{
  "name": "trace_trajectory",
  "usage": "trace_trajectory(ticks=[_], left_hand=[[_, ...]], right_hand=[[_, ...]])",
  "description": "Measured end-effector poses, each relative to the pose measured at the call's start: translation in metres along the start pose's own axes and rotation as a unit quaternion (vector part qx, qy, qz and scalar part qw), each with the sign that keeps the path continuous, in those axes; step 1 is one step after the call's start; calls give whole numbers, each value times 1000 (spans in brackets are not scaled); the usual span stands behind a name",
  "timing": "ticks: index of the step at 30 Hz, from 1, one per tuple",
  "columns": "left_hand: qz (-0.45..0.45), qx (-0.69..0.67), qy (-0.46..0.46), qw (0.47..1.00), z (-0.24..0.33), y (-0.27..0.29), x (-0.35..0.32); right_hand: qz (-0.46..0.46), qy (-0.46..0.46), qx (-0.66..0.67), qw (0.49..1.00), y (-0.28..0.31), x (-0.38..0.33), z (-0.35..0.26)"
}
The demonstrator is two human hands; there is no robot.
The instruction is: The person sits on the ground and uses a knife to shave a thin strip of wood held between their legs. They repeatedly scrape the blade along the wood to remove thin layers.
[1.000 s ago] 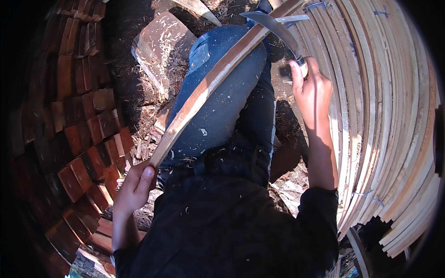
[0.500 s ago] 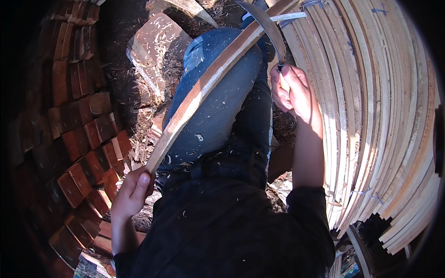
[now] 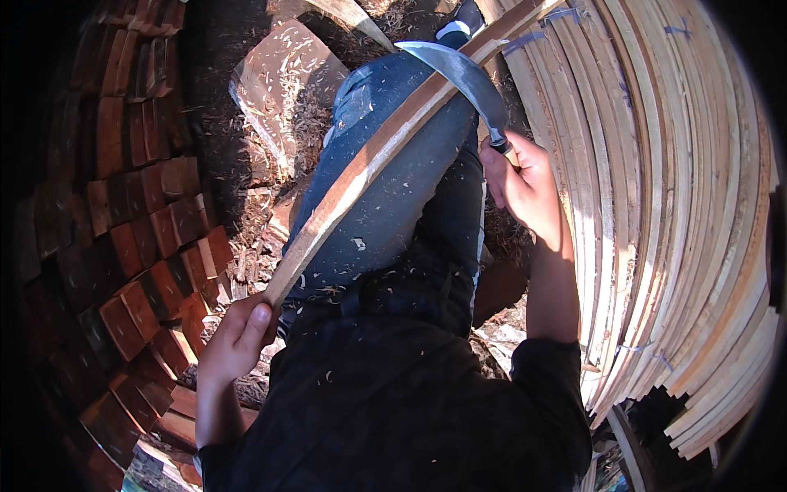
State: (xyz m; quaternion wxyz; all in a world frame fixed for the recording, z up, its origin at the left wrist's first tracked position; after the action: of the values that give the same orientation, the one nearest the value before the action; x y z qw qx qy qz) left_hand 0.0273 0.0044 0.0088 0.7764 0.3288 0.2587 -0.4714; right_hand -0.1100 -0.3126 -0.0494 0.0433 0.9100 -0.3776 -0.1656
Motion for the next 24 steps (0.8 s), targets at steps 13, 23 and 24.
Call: trace_trajectory(ticks=[13, 23, 24], left_hand=[[13, 12, -5, 1000, 4, -1, 0], [5, 12, -7, 1000, 2, 0, 1], [6, 15, -4, 1000, 1, 1, 1]], right_hand=[[-3, -130, 213, 968, -6, 3, 11], [308, 54, -113, 943, 75, 10, -6], [292, 55, -55, 953, 74, 8, -4]])
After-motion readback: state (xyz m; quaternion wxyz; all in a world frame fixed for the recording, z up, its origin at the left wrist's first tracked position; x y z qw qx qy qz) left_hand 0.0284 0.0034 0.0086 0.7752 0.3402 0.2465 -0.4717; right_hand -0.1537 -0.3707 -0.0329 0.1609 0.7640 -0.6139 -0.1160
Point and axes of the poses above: each hand's wrist, its own x-axis towards the middle knuckle, its own y-axis out of the back of the hand, z = x × y, the point moved 9 cm from there along x, towards the middle knuckle, and after that the axes turned 13 degrees about z, right-handed, at the moved point
